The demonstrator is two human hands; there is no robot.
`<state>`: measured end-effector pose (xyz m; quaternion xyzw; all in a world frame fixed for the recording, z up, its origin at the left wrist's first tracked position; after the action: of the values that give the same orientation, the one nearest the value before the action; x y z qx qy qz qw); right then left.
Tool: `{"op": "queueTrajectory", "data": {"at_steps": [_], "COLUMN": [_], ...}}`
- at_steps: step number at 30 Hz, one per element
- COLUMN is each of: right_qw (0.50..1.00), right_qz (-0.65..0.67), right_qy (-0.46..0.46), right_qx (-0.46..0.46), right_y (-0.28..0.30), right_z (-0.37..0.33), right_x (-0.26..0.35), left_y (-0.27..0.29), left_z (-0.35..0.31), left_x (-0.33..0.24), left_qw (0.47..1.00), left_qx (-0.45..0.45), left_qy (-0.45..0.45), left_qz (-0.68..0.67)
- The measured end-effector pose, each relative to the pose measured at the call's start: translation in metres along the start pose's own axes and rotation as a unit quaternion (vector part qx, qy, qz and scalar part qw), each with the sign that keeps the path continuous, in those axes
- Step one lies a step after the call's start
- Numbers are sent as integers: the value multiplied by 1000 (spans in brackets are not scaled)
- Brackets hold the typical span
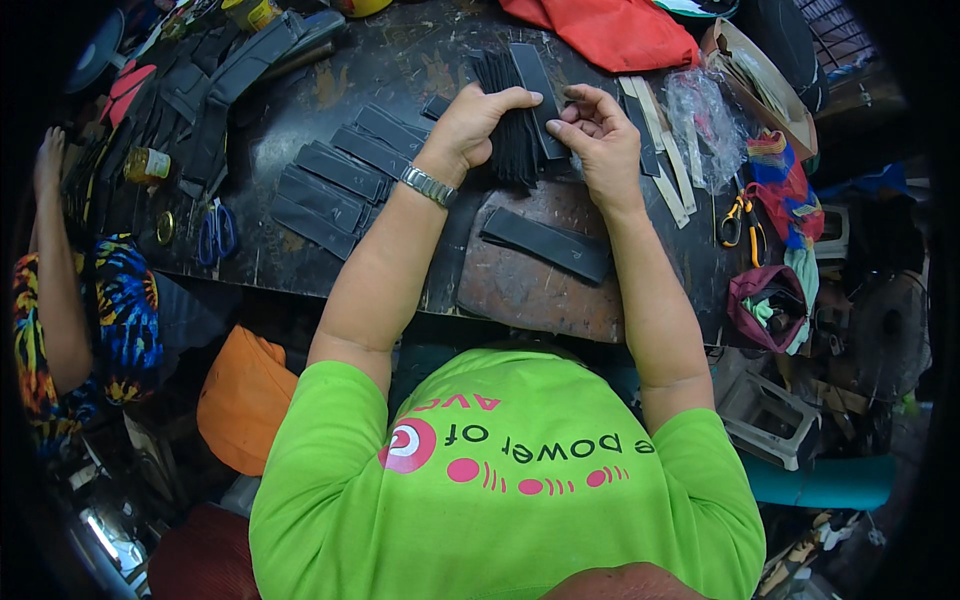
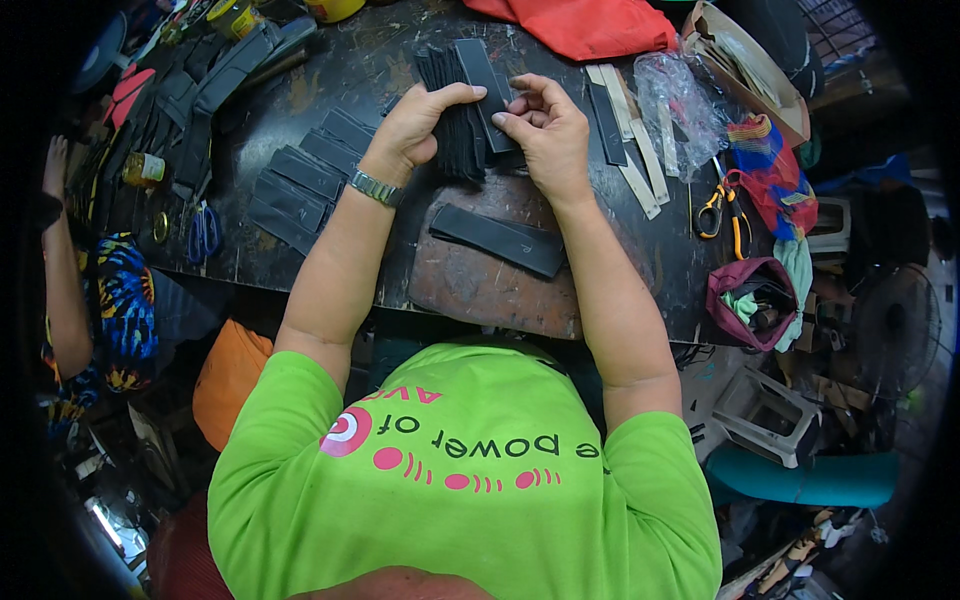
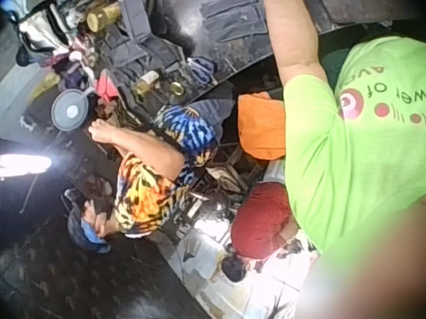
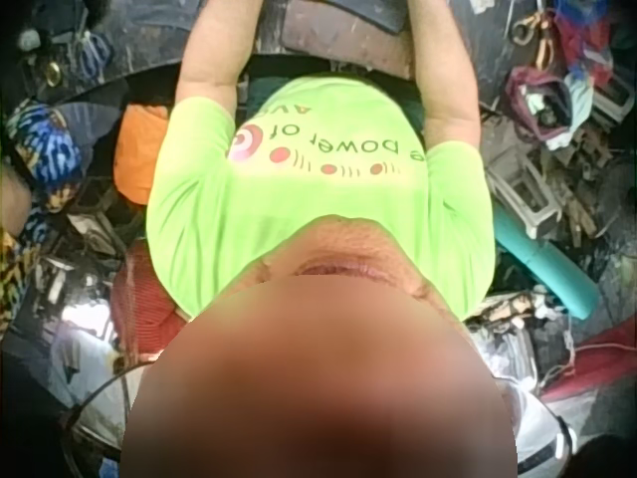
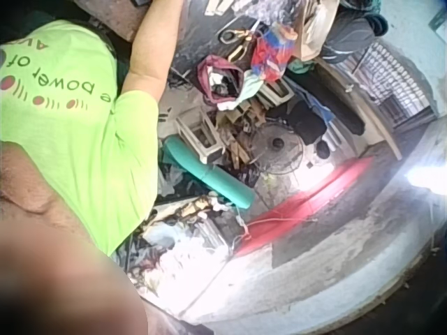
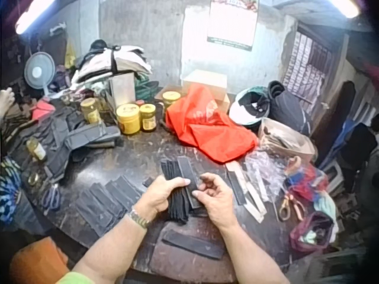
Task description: The person unpacks a bundle of black leather straps from a plastic bag and repeatedly picks up individual straps, aligns them, and places them into a growing stack on the table. The person continues this repetitive sorting and stacking process throughout the clip.
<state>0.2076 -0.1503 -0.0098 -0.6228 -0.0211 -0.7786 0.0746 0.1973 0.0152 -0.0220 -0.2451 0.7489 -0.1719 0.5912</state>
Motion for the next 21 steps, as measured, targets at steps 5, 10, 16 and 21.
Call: {"op": "queueTrajectory", "data": {"at_steps": [5, 10, 16, 21], "right_qw": [984, 964, 952, 996], "right_qz": [146, 223, 246, -18], "right_qy": [-98, -141, -176, -68], "right_qx": [-5, -16, -42, -52], "right_y": [2, 5, 7, 10], "right_z": [2, 5, 4, 6], "right_x": [-5, -8, -16, -17], "left_y": [6, 6, 7, 23], "left_z": [1, -1, -1, 1], "left_x": [-4, -7, -9, -27], "left_qw": [999, 999, 998, 995], "left_qx": [-6, 29, 7, -69], "left_qy": [44, 10, -43, -71], "left_qz": [-17, 19, 43, -8]}}
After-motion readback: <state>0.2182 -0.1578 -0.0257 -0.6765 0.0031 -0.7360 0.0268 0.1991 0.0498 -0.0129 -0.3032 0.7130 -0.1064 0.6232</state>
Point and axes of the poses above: each hand's wrist, its own z-axis towards the middle knuckle, its own y-axis out of the back of the hand, x = y × z, the point moved 3 cm from there along z, towards the middle knuckle, and after that the axes turned 7 degrees about -x, right-handed, at the moved point
